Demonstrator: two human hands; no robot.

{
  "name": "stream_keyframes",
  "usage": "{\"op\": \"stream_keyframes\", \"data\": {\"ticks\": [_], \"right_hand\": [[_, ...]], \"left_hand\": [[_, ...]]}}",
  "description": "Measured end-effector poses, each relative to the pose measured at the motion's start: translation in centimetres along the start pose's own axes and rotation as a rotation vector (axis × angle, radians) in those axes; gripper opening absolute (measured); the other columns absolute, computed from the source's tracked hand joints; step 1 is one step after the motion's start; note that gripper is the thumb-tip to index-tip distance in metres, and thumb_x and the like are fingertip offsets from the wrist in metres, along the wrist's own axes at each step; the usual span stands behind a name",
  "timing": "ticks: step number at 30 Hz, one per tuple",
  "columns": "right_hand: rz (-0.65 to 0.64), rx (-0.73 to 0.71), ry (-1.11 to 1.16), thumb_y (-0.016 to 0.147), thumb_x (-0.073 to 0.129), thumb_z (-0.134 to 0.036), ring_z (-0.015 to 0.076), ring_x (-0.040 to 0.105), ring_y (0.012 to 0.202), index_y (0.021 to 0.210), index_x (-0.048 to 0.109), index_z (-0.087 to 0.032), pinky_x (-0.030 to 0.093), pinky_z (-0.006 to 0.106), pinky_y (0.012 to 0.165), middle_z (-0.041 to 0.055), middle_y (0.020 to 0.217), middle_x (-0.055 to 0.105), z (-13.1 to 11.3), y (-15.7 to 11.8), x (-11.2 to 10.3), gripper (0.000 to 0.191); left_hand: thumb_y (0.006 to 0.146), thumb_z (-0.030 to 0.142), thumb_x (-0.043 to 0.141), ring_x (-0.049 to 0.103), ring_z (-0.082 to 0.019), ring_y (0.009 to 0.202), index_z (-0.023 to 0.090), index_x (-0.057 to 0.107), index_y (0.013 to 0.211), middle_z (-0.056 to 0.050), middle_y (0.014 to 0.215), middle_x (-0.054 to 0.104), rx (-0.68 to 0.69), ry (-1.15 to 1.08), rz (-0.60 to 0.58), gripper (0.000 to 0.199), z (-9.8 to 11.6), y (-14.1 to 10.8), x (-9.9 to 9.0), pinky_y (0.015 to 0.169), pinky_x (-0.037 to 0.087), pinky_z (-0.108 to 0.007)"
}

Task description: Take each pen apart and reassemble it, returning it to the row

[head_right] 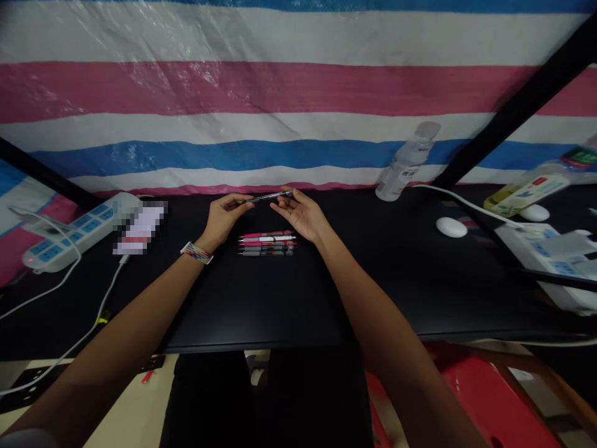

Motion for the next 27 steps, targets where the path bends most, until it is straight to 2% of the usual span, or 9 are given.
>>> {"op": "stream_keyframes", "data": {"ticks": [3,6,8,10,12,15,19,24,27], "right_hand": [[-0.028,-0.016,-0.027,0.099,0.074,-0.023,0.0193,0.075,0.102,0.112,0.076,-0.021,0.060,0.043,0.121,0.0049,0.097,0.075,0.05,-0.19,0.46,0.013],[-0.042,-0.052,-0.062,0.094,0.075,-0.016,0.0221,0.076,0.115,0.117,0.076,-0.023,0.060,0.046,0.121,0.0042,0.102,0.077,-0.04,-0.37,0.79,0.024],[-0.053,-0.058,-0.056,0.094,0.077,-0.024,0.0251,0.075,0.117,0.117,0.076,-0.024,0.060,0.050,0.121,0.0056,0.103,0.077,-0.08,-0.34,0.76,0.023],[-0.060,-0.045,-0.026,0.096,0.078,-0.037,0.0264,0.076,0.113,0.114,0.077,-0.022,0.061,0.051,0.120,0.0075,0.101,0.077,-0.04,-0.19,0.55,0.023],[-0.050,-0.033,0.009,0.097,0.078,-0.041,0.0244,0.076,0.105,0.109,0.077,-0.022,0.062,0.049,0.120,0.0071,0.096,0.076,0.05,0.00,0.27,0.022],[-0.041,-0.038,0.024,0.097,0.079,-0.028,0.0193,0.076,0.098,0.107,0.076,-0.022,0.060,0.044,0.121,0.0035,0.093,0.075,0.19,0.11,0.23,0.012],[-0.031,-0.068,-0.004,0.092,0.077,-0.013,0.0173,0.076,0.102,0.113,0.075,-0.024,0.059,0.042,0.122,0.0005,0.094,0.074,0.11,-0.07,0.55,0.024],[-0.004,-0.040,0.081,0.098,0.073,-0.034,0.0247,0.076,0.107,0.110,0.076,-0.023,0.063,0.049,0.118,0.0066,0.098,0.076,0.00,-0.12,0.29,0.017],[0.008,-0.039,0.081,0.099,0.072,-0.032,0.0222,0.075,0.102,0.110,0.076,-0.023,0.062,0.047,0.120,0.0051,0.094,0.073,-0.01,-0.12,0.18,0.015]], "left_hand": [[0.080,0.034,0.095,0.081,-0.024,0.097,0.023,0.089,0.102,-0.006,0.102,0.087,0.000,-0.041,0.037,0.025,0.03,-0.01,-0.18,0.098,0.063,-0.041],[0.079,0.034,0.096,0.081,-0.023,0.095,0.023,0.089,0.101,-0.006,0.099,0.087,-0.006,-0.056,0.038,0.025,0.11,-0.07,-0.06,0.095,0.063,-0.040],[0.079,0.035,0.096,0.081,-0.023,0.096,0.023,0.089,0.101,-0.006,0.099,0.087,-0.010,-0.051,0.031,0.026,0.18,-0.12,0.07,0.095,0.062,-0.040],[0.079,0.037,0.097,0.080,-0.024,0.096,0.023,0.089,0.101,-0.007,0.100,0.087,-0.015,-0.048,0.031,0.028,0.25,-0.15,0.12,0.096,0.063,-0.041],[0.078,0.038,0.098,0.080,-0.024,0.096,0.023,0.089,0.101,-0.007,0.100,0.087,-0.019,-0.045,0.030,0.029,0.31,-0.16,0.14,0.096,0.063,-0.042],[0.077,0.037,0.098,0.080,-0.023,0.094,0.023,0.089,0.101,-0.006,0.099,0.087,-0.021,-0.059,0.042,0.029,0.43,-0.21,0.14,0.095,0.062,-0.041],[0.076,0.036,0.098,0.080,-0.023,0.091,0.023,0.090,0.098,-0.006,0.095,0.087,-0.032,-0.069,0.034,0.027,0.47,-0.31,0.45,0.092,0.062,-0.039],[0.075,0.038,0.098,0.079,-0.024,0.091,0.022,0.090,0.098,-0.006,0.095,0.087,-0.037,-0.064,0.042,0.028,0.36,-0.33,0.62,0.091,0.062,-0.039],[0.076,0.036,0.098,0.080,-0.023,0.092,0.023,0.090,0.098,-0.007,0.095,0.087,-0.033,-0.062,0.041,0.027,0.37,-0.31,0.54,0.091,0.062,-0.039]]}}
Point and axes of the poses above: each hand's wrist, its own y-axis towards the middle knuckle, its own x-axis out of the palm, z = x × y, the point moved 5 cm from there along y, towards the middle knuckle
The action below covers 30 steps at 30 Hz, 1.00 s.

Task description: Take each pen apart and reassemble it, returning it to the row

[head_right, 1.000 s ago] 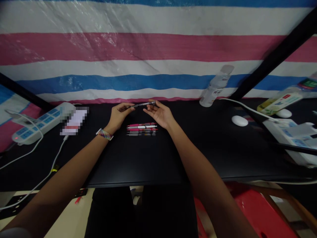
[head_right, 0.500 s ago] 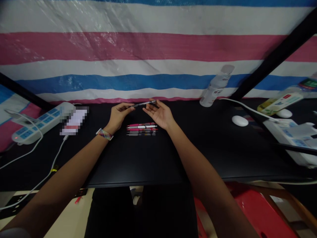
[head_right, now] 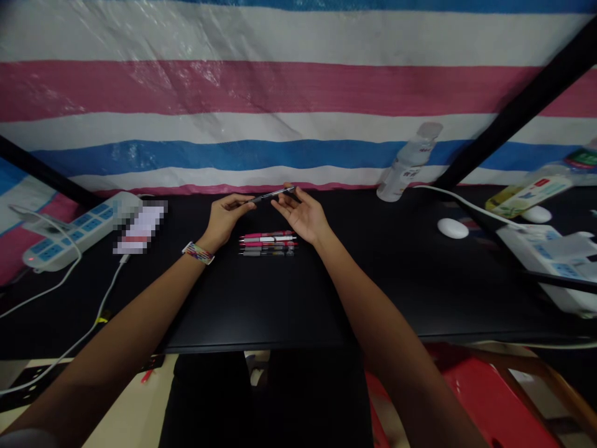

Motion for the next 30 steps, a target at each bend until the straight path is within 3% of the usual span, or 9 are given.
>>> {"op": "stream_keyframes", "data": {"ticks": [6,12,15,18,22,25,30], "right_hand": [[-0.029,0.009,-0.037,0.089,0.075,-0.019,0.0211,0.075,0.105,0.111,0.075,-0.022,0.058,0.047,0.124,0.0036,0.094,0.076,0.06,-0.47,0.80,0.022],[0.033,0.009,-0.086,0.096,0.069,-0.035,0.0285,0.075,0.115,0.108,0.076,-0.024,0.062,0.053,0.119,0.0088,0.097,0.075,-0.26,-0.61,0.77,0.018],[0.011,-0.008,-0.131,0.090,0.074,-0.026,0.0264,0.075,0.111,0.105,0.074,-0.025,0.061,0.052,0.120,0.0060,0.094,0.074,-0.08,-0.44,0.74,0.016],[-0.016,-0.036,-0.164,0.079,0.077,-0.016,0.0234,0.075,0.109,0.106,0.072,-0.026,0.058,0.050,0.123,0.0022,0.092,0.073,0.07,-0.36,0.82,0.029],[-0.024,-0.022,-0.149,0.086,0.074,-0.032,0.0271,0.074,0.115,0.108,0.073,-0.024,0.058,0.053,0.122,0.0065,0.096,0.074,0.05,-0.34,0.74,0.023],[-0.012,-0.024,-0.113,0.090,0.075,-0.041,0.0280,0.075,0.108,0.105,0.073,-0.024,0.060,0.054,0.121,0.0072,0.092,0.073,-0.06,-0.28,0.51,0.023],[-0.038,-0.035,-0.162,0.084,0.081,-0.023,0.0250,0.075,0.108,0.105,0.072,-0.026,0.060,0.053,0.121,0.0035,0.093,0.074,0.12,-0.56,1.01,0.023]], "left_hand": [[0.076,0.037,0.097,0.080,-0.023,0.092,0.023,0.090,0.099,-0.006,0.097,0.087,0.005,-0.006,0.007,0.027,0.06,0.11,-0.30,0.092,0.062,-0.039],[0.078,0.035,0.096,0.079,-0.023,0.092,0.024,0.089,0.099,-0.006,0.095,0.087,0.011,0.019,-0.005,0.024,0.09,0.08,-0.23,0.093,0.063,-0.040],[0.079,0.036,0.095,0.079,-0.023,0.093,0.024,0.089,0.100,-0.006,0.096,0.086,0.007,0.019,0.004,0.025,0.00,0.09,-0.30,0.094,0.063,-0.041],[0.079,0.037,0.096,0.080,-0.024,0.093,0.023,0.089,0.100,-0.006,0.096,0.087,0.002,0.017,-0.005,0.027,-0.07,0.10,-0.23,0.095,0.063,-0.041],[0.079,0.039,0.096,0.079,-0.024,0.092,0.024,0.089,0.099,-0.006,0.095,0.087,0.005,0.022,0.005,0.026,-0.03,0.07,-0.21,0.093,0.063,-0.041],[0.078,0.039,0.096,0.079,-0.024,0.094,0.024,0.089,0.100,-0.006,0.096,0.086,-0.002,0.031,-0.003,0.027,-0.07,0.06,-0.18,0.094,0.062,-0.041],[0.077,0.036,0.096,0.079,-0.023,0.092,0.023,0.088,0.100,-0.006,0.096,0.086,-0.003,-0.011,0.017,0.027,-0.21,0.13,-0.41,0.095,0.061,-0.040]]}}
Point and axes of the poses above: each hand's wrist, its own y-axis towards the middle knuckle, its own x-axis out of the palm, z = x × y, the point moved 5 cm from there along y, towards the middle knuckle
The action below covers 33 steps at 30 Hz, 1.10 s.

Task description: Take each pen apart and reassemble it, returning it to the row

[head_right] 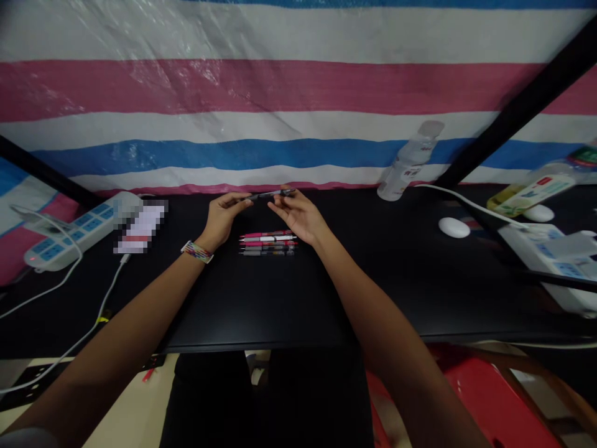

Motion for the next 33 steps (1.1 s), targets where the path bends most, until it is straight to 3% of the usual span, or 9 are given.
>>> {"op": "stream_keyframes", "data": {"ticks": [3,10,17,22,27,30,33], "right_hand": [[-0.021,0.000,-0.014,0.081,0.079,-0.018,0.0247,0.075,0.116,0.109,0.072,-0.027,0.059,0.052,0.121,0.0031,0.099,0.077,-0.2,-0.3,0.5,0.030],[-0.004,0.019,0.093,0.092,0.073,-0.045,0.0301,0.074,0.116,0.107,0.075,-0.023,0.061,0.055,0.118,0.0099,0.098,0.076,-0.4,-0.2,0.0,0.027],[0.021,-0.021,0.020,0.091,0.079,-0.045,0.0280,0.075,0.110,0.102,0.073,-0.024,0.062,0.053,0.117,0.0081,0.096,0.076,-0.2,0.1,-0.5,0.024],[0.110,-0.130,-0.253,0.084,0.089,-0.039,0.0197,0.072,0.081,0.086,0.070,-0.025,0.070,0.044,0.093,0.0023,0.082,0.075,0.0,0.3,-1.5,0.024],[0.147,-0.226,-0.532,0.081,0.088,-0.044,0.0154,0.063,0.061,0.082,0.074,-0.023,0.061,0.033,0.065,0.0018,0.073,0.073,-0.3,0.1,-2.4,0.026],[0.124,-0.237,-0.661,0.081,0.086,-0.043,0.0169,0.063,0.063,0.079,0.075,-0.023,0.055,0.032,0.063,0.0031,0.073,0.073,-0.6,-0.2,-2.7,0.023],[0.082,-0.279,-0.838,0.082,0.082,-0.036,0.0200,0.066,0.072,0.081,0.079,-0.023,0.056,0.036,0.071,0.0040,0.076,0.075,-1.0,-0.8,-2.7,0.013]], "left_hand": [[0.077,0.036,0.096,0.078,-0.022,0.092,0.024,0.089,0.098,-0.005,0.096,0.085,-0.005,-0.013,0.001,0.026,0.0,0.0,-0.1,0.095,0.060,-0.040],[0.076,0.040,0.097,0.078,-0.023,0.093,0.024,0.088,0.098,-0.006,0.096,0.085,-0.010,0.006,-0.011,0.029,0.2,0.0,0.1,0.094,0.061,-0.040],[0.080,0.044,0.095,0.076,-0.022,0.085,0.023,0.087,0.094,-0.005,0.087,0.083,0.012,0.025,-0.026,0.027,0.2,-0.1,0.2,0.087,0.061,-0.038],[0.092,0.058,0.084,0.070,-0.020,0.077,0.023,0.078,0.074,-0.005,0.075,0.076,0.061,0.097,-0.045,0.040,0.6,-0.1,0.3,0.083,0.058,-0.036],[0.083,0.049,0.092,0.073,-0.022,0.085,0.021,0.083,0.093,-0.006,0.089,0.081,0.062,0.144,-0.103,0.031,0.8,-0.6,0.8,0.086,0.058,-0.037],[0.083,0.042,0.091,0.073,-0.022,0.086,0.021,0.085,0.094,-0.007,0.094,0.083,0.071,0.209,-0.141,0.024,1.0,-1.1,0.8,0.085,0.057,-0.037],[0.085,0.041,0.087,0.071,-0.023,0.082,0.022,0.086,0.089,-0.007,0.089,0.082,0.072,0.294,-0.181,0.019,1.1,-1.6,0.6,0.082,0.055,-0.038]]}}
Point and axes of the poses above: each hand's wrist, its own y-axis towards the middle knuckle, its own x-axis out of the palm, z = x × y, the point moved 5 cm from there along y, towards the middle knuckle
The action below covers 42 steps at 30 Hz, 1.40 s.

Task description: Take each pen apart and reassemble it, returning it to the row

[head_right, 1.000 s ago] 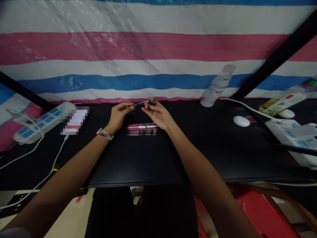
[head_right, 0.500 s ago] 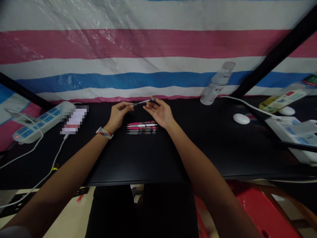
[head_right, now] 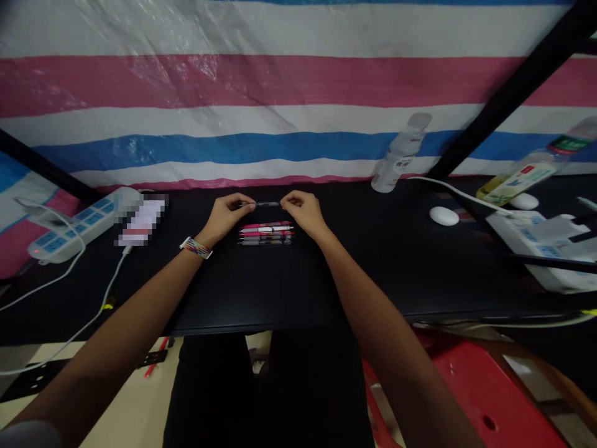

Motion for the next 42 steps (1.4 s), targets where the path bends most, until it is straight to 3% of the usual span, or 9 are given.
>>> {"op": "stream_keyframes", "data": {"ticks": [6,11,16,24,26,29,32,37,42], "right_hand": [[-0.101,-0.100,-0.252,0.079,0.079,-0.024,0.0225,0.067,0.078,0.084,0.084,-0.025,0.055,0.041,0.082,0.0046,0.085,0.077,-0.6,-1.0,0.0,0.007],[-0.141,-0.149,-0.329,0.080,0.079,-0.019,0.0220,0.064,0.077,0.079,0.085,-0.027,0.053,0.042,0.083,0.0044,0.085,0.074,-0.9,-1.4,0.2,0.010],[-0.162,-0.170,-0.360,0.082,0.079,-0.015,0.0222,0.064,0.077,0.079,0.085,-0.026,0.052,0.042,0.083,0.0042,0.085,0.071,-1.3,-1.7,0.1,0.013],[-0.186,-0.189,-0.505,0.085,0.075,-0.014,0.0219,0.068,0.081,0.087,0.085,-0.024,0.056,0.038,0.083,0.0050,0.090,0.074,-1.2,-1.7,0.0,0.015],[-0.170,-0.193,-0.501,0.086,0.076,-0.017,0.0225,0.069,0.081,0.094,0.086,-0.024,0.058,0.040,0.084,0.0053,0.090,0.074,-0.9,-1.6,0.0,0.015],[-0.055,-0.172,-0.433,0.090,0.076,-0.025,0.0240,0.071,0.084,0.111,0.084,-0.024,0.060,0.043,0.088,0.0073,0.099,0.077,-0.4,-1.6,0.0,0.023],[0.092,-0.098,-0.246,0.097,0.071,-0.038,0.0273,0.075,0.102,0.118,0.081,-0.023,0.060,0.047,0.101,0.0103,0.114,0.079,0.1,-2.0,0.1,0.027],[0.114,-0.012,-0.019,0.100,0.068,-0.054,0.0308,0.069,0.136,0.125,0.078,-0.027,0.048,0.052,0.124,0.0086,0.136,0.079,0.2,-3.4,1.6,0.038],[0.115,-0.006,0.062,0.101,0.067,-0.054,0.0304,0.063,0.145,0.125,0.079,-0.028,0.040,0.053,0.130,0.0071,0.143,0.077,0.2,-4.2,2.6,0.037]], "left_hand": [[0.086,0.039,0.085,0.067,-0.028,0.087,0.028,0.086,0.081,-0.006,0.085,0.082,0.075,0.223,-0.066,0.012,0.5,-0.5,-0.3,0.101,0.049,-0.049],[0.080,0.033,0.090,0.062,-0.031,0.095,0.030,0.084,0.073,-0.004,0.083,0.080,0.070,0.300,-0.090,0.010,0.1,-0.7,0.0,0.122,0.028,-0.062],[0.078,0.029,0.087,0.059,-0.033,0.098,0.030,0.083,0.073,-0.004,0.079,0.076,0.063,0.366,-0.104,0.007,0.3,-1.0,0.3,0.124,0.019,-0.063],[0.093,0.028,0.071,0.064,-0.034,0.112,0.028,0.081,0.082,-0.004,0.099,0.083,0.040,0.511,-0.148,0.015,1.3,-1.5,0.5,0.123,0.024,-0.062],[0.093,0.029,0.073,0.066,-0.034,0.110,0.028,0.081,0.084,-0.004,0.098,0.082,0.036,0.481,-0.120,0.012,1.2,-1.5,0.5,0.123,0.026,-0.062],[0.095,0.034,0.072,0.070,-0.032,0.106,0.027,0.081,0.091,-0.005,0.102,0.082,0.046,0.296,-0.058,0.012,1.0,-1.4,0.5,0.117,0.040,-0.055],[0.097,0.038,0.069,0.073,-0.029,0.107,0.025,0.080,0.095,-0.007,0.105,0.082,0.011,0.043,0.064,0.018,0.6,-1.5,0.2,0.106,0.052,-0.045],[0.098,0.040,0.068,0.072,-0.027,0.118,0.024,0.076,0.101,-0.007,0.111,0.081,-0.064,-0.174,0.256,0.018,0.0,-2.5,0.4,0.115,0.051,-0.044],[0.098,0.046,0.073,0.070,-0.028,0.128,0.026,0.072,0.113,-0.008,0.121,0.079,-0.118,-0.272,0.239,0.025,-0.2,-3.2,1.9,0.121,0.048,-0.047]]}}
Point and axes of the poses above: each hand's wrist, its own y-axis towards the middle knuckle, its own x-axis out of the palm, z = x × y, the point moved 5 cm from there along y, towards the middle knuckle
